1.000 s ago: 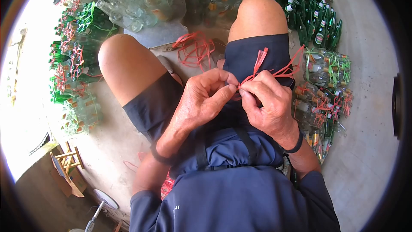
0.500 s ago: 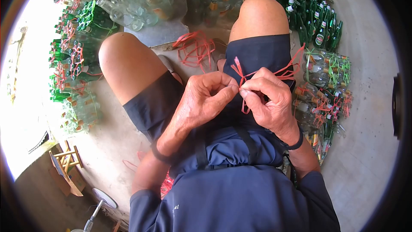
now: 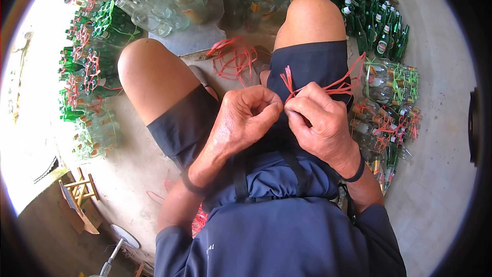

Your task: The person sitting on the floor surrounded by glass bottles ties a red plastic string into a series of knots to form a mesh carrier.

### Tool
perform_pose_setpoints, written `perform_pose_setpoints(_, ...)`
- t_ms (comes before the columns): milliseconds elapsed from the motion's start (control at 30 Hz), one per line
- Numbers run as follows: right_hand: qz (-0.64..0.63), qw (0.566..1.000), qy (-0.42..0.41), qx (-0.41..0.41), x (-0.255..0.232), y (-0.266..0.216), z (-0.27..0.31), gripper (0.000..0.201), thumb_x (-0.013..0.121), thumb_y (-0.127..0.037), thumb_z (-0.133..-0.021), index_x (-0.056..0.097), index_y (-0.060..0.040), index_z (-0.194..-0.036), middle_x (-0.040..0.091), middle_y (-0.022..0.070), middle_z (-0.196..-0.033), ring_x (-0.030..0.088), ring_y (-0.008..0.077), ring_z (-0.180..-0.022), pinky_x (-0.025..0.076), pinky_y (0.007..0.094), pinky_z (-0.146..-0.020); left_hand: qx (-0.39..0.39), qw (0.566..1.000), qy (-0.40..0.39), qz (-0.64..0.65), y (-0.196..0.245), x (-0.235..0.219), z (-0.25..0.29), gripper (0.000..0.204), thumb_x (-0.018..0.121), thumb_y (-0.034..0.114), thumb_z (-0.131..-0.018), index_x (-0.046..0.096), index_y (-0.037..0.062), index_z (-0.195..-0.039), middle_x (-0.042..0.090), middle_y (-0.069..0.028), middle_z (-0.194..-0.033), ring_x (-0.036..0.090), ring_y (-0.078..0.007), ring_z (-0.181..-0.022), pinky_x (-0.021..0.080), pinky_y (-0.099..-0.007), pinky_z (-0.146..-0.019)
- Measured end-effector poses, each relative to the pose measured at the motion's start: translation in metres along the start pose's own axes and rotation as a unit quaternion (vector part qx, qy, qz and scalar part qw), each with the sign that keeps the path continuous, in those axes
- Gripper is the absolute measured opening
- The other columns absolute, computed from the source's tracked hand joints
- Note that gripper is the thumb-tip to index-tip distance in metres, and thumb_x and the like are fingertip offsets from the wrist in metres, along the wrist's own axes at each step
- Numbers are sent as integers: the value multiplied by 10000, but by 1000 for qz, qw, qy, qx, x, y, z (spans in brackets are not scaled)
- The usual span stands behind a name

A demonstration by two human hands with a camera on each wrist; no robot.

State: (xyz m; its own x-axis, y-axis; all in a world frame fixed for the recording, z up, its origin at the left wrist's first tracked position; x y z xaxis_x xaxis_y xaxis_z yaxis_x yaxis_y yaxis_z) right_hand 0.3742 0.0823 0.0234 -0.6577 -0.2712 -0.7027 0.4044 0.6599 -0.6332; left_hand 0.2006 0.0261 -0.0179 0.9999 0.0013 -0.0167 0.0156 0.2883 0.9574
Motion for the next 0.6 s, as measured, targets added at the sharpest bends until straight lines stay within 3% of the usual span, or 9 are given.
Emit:
perform_pose_setpoints(200, -80, 996, -4, 34, 2, 4, 5, 162, 712, 99, -794, 656, -31, -874, 570, 78, -808, 626, 243, -627, 504, 350, -546, -35, 999, -20, 18, 4, -3, 0, 110, 689, 79, -933, 715, -18, -886, 671, 43, -750, 549, -3, -688, 435, -199, -596)
perform_pose_setpoints(267, -166, 984, -14, 60, 0, 4, 3, 153, 706, 106, -813, 660, -22, -883, 571, 70, -806, 607, 185, -633, 480, 308, -543, -45, 998, -15, 39, 1, -3, -2, 115, 688, 85, -934, 717, -13, -881, 670, 45, -750, 546, -3, -689, 426, -199, -600)
perform_pose_setpoints(500, -207, 977, -10, 44, 4, 15, 9, 152, 704, 120, -824, 659, -12, -885, 570, 45, -820, 568, 125, -639, 445, 269, -534, -78, 992, -3, 99, 3, -3, -2, 133, 689, 106, -943, 718, -5, -875, 659, 53, -749, 530, 0, -689, 408, -200, -611)
perform_pose_setpoints(567, -233, 965, -9, 120, 7, 16, 14, 161, 715, 116, -813, 651, -7, -895, 571, 48, -839, 565, 117, -634, 449, 253, -535, -78, 991, 4, 106, 3, -3, -2, 136, 688, 105, -948, 716, -14, -888, 656, 46, -739, 533, -5, -682, 416, -204, -599)
perform_pose_setpoints(600, -234, 965, -9, 120, 6, 15, 13, 161, 715, 116, -813, 651, -7, -895, 571, 48, -839, 565, 117, -634, 449, 253, -535, -78, 991, 10, 113, 2, -3, -2, 140, 687, 105, -952, 714, -23, -900, 653, 39, -729, 535, -10, -674, 424, -208, -588)
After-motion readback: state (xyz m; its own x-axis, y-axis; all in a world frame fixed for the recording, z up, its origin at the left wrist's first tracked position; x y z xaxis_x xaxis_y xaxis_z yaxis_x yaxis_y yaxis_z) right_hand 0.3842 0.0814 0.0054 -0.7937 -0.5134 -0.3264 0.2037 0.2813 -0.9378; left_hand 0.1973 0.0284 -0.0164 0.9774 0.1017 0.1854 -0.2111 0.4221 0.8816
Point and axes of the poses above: each hand's wrist, its own z-axis away from the middle knuckle, its own x-axis out of the palm, y = z × x, the point moved 2 cm from there along -z, towards the middle knuckle
